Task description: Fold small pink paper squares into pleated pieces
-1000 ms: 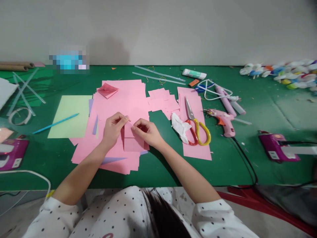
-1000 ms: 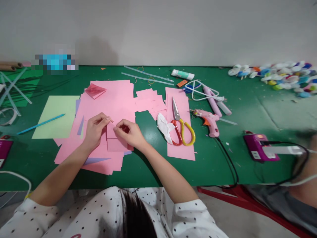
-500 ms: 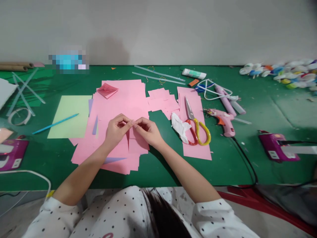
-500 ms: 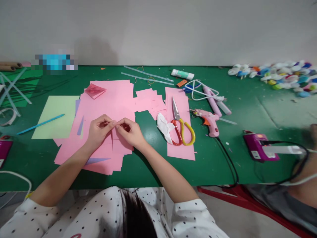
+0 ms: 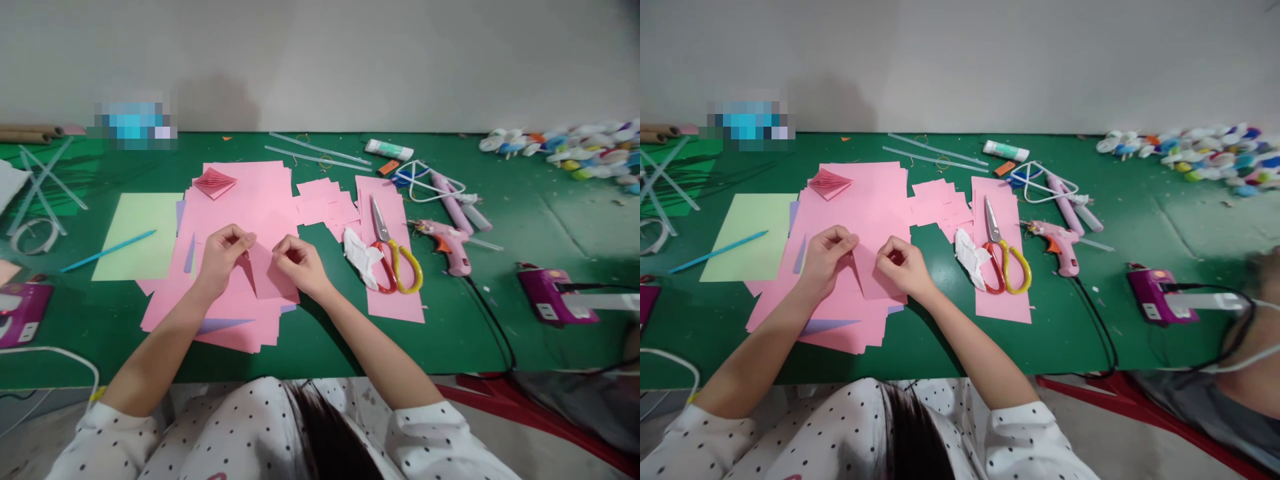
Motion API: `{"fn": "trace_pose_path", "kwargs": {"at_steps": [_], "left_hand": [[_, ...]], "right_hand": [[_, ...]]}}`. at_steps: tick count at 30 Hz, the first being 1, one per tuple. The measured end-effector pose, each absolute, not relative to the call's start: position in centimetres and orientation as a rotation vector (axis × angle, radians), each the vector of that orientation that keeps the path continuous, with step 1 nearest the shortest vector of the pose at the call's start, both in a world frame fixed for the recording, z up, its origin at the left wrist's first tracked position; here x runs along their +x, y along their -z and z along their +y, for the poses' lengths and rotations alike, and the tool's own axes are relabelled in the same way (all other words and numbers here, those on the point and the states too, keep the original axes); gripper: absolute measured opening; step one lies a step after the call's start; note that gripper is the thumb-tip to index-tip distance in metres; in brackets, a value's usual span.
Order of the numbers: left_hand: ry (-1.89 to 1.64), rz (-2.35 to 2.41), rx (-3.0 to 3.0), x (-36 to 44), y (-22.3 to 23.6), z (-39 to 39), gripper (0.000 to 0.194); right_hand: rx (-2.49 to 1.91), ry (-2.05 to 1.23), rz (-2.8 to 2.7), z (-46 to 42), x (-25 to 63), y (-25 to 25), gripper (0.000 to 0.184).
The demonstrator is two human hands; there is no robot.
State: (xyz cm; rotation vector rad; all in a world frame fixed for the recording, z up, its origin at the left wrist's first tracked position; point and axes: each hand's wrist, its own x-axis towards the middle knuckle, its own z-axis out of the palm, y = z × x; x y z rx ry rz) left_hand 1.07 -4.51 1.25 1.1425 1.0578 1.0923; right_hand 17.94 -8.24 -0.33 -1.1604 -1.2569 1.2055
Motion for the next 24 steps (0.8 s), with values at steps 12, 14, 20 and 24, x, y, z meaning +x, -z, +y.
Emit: {"fn": "trace_pose_path", "kwargs": {"at_steps": [12, 14, 20, 24], "left_hand": [[-1.016, 1.053, 1.097, 0.77, -1.28, -4.07, 0.029], [-0.952, 1.031, 1.151, 0.77, -1.33, -4.26, 0.027], [-0.983, 1.011, 1.156, 0.48, -1.45, -4.17, 0.024], [-1.045, 1.059, 1.124, 0.73, -1.55, -4.1, 0.024]], "right_hand": [[-1.177, -1.166, -1.234, -8.01, 18.48, 0.46, 0.013], [-1.18, -1.17, -1.245, -7.99, 18.48, 0.48, 0.013], [-1.142, -1.196, -1.26, -8.09, 18.33, 0.45, 0.014], [-1.158, -1.208, -1.254, -8.14, 18.41, 0.28, 0.015]]}}
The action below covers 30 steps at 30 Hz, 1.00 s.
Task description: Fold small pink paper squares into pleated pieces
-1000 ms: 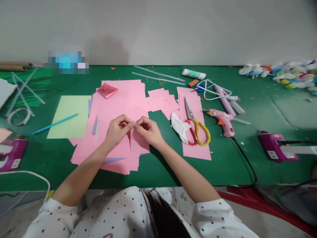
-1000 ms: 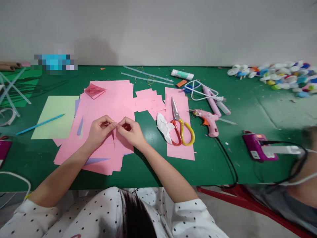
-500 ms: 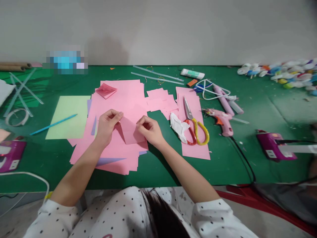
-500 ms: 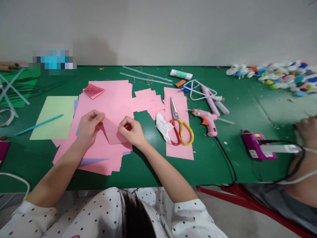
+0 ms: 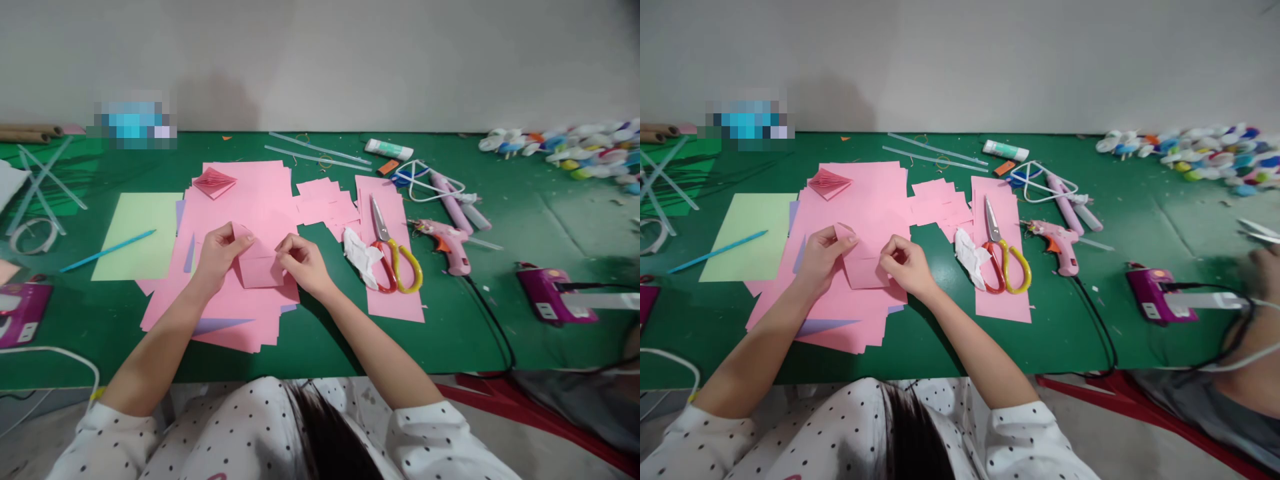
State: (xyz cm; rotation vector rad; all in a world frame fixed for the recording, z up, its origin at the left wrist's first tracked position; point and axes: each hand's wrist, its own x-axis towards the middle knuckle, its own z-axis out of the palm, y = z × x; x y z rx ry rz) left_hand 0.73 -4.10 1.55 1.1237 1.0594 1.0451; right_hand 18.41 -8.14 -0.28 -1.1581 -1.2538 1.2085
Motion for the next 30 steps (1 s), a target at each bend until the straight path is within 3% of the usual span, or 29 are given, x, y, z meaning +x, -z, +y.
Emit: {"fn": "trace_pose_path", "kwargs": {"at_steps": [11, 21, 30], "left_hand": [[-1.292, 1.15, 1.053, -0.1, -1.4, -3.0, 0.015], [-1.046, 1.056, 1.146, 1.5, -1.6, -4.9, 0.023], [-1.17, 1.117, 1.116, 1.0, -1.2, -4.1, 0.014]], "right_hand": [[-1.109, -1.251, -1.167, -8.1, 18.8, 0.3, 0.02], [-1.118, -1.262, -1.259, -8.2, 17.9, -0.1, 0.038], [-1.141, -1.228, -1.32, -8.3, 17.9, 0.0, 0.029]]}}
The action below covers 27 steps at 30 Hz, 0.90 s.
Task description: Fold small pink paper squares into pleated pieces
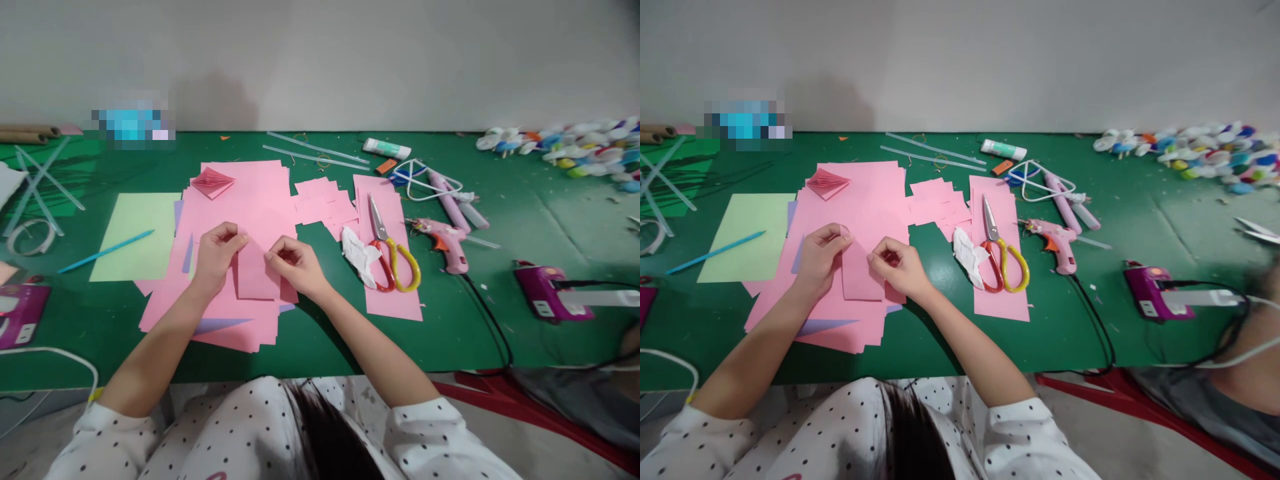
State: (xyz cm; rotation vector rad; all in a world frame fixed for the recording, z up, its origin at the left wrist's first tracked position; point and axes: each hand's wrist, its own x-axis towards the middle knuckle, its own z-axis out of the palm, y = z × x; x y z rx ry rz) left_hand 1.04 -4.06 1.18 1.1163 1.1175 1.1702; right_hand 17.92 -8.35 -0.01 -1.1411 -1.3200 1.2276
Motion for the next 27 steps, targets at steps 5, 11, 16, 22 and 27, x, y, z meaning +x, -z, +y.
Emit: {"fn": "trace_pose_path", "kwargs": {"at_steps": [5, 11, 16, 22, 27], "left_hand": [[-1.118, 1.074, 1.038, 1.23, -1.44, -4.22, 0.017], [-0.952, 1.003, 1.135, 1.07, -0.94, -4.6, 0.022], [-1.025, 0.991, 1.125, 1.11, -1.02, -4.5, 0.018], [-1.072, 1.006, 1.121, 1.26, -1.22, -4.38, 0.016], [-1.172, 1.114, 1.025, 0.93, -1.14, -3.77, 0.011]], "right_hand": [[-1.152, -1.209, -1.293, -8.28, 17.98, 0.11, 0.027], [-1.126, -1.181, -1.278, -8.21, 17.97, 0.3, 0.022], [-1.13, -1.245, -1.309, -8.28, 17.9, 0.31, 0.023], [-1.139, -1.255, -1.314, -8.33, 17.86, 0.17, 0.023], [-1.138, -1.252, -1.329, -8.37, 17.74, 0.24, 0.021]]}}
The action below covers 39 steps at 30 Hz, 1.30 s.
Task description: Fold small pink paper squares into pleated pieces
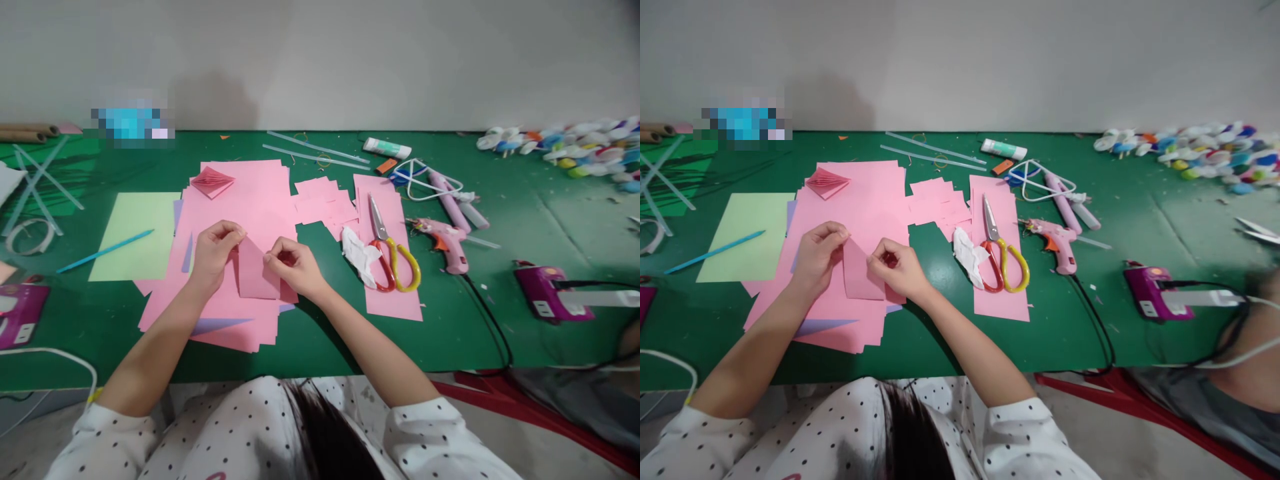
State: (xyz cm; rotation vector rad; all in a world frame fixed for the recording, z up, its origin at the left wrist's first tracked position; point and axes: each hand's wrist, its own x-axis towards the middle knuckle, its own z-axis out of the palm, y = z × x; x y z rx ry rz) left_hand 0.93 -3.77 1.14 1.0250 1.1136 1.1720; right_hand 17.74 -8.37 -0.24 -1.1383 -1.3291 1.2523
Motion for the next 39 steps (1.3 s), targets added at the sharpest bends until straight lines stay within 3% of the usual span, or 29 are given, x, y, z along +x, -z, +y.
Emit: {"fn": "trace_pose_path", "kwargs": {"at_steps": [24, 34, 39], "left_hand": [[-1.244, 1.291, 1.105, -0.5, -1.6, -2.9, 0.011], [-1.053, 1.094, 1.333, 1.5, -1.9, -5.0, 0.058], [-1.175, 1.194, 1.315, 0.9, -1.8, -4.4, 0.052]], "right_hand": [[-1.074, -1.212, -1.257, -8.2, 18.2, -0.1, 0.02], [-1.12, -1.235, -1.174, -7.9, 18.5, -0.1, 0.035], [-1.182, -1.282, -1.145, -7.6, 18.3, 0.8, 0.044]]}}
